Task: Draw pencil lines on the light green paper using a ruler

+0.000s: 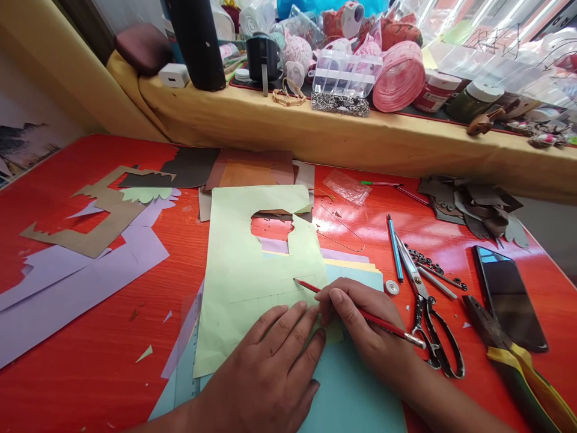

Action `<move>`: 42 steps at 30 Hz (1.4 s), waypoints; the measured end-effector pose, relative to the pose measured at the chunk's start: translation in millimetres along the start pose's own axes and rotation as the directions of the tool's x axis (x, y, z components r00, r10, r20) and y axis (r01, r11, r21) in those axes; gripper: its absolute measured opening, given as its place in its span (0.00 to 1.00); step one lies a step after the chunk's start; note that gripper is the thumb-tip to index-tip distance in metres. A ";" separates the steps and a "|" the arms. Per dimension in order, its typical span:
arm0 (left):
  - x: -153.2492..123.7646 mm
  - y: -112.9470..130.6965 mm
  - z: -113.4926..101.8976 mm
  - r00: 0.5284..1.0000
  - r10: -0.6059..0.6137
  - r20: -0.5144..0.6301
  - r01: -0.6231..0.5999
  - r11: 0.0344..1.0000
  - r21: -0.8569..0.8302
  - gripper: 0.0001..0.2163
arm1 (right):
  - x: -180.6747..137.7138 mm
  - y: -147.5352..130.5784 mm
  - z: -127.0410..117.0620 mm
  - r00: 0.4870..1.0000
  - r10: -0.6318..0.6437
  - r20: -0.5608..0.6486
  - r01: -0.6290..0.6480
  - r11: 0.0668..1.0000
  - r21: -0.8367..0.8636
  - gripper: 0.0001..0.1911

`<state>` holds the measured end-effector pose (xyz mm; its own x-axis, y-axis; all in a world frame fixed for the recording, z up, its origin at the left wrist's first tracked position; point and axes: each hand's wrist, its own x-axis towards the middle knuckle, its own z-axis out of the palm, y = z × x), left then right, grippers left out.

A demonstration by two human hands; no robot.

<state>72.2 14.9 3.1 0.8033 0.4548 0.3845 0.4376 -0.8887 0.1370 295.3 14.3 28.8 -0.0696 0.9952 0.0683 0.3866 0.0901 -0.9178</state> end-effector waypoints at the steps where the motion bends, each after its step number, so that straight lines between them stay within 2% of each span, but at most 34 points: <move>1: 0.4 -0.1 0.1 1.000 -0.001 0.002 0.001 1.000 0.002 0.21 | 0.0 0.1 0.2 1.000 0.000 0.000 0.000 1.000 0.001 0.17; 11: -2.6 -0.2 0.3 1.000 0.001 -0.001 -0.001 1.000 0.008 0.21 | -0.8 1.8 -1.5 1.000 0.003 0.013 -0.004 1.000 0.009 0.18; 18: -4.3 0.7 0.7 1.000 -0.005 0.020 0.004 1.000 0.017 0.21 | -4.7 6.7 -0.5 0.995 0.018 -0.101 -0.003 0.988 0.155 0.19; 30: -3.5 0.4 2.5 1.000 -0.002 -0.007 0.002 1.000 -0.010 0.20 | -1.9 5.1 0.0 0.998 0.029 -0.053 -0.020 0.988 0.153 0.19; 42: -3.8 0.4 0.2 1.000 -0.001 0.023 0.001 1.000 0.009 0.22 | 0.1 4.2 0.4 0.997 0.040 -0.071 -0.028 0.987 0.160 0.23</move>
<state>69.5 12.9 1.5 0.8122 0.4568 0.3629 0.4418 -0.8878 0.1288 296.6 14.8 24.8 0.0109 0.9982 0.0591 0.2358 0.0549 -0.9702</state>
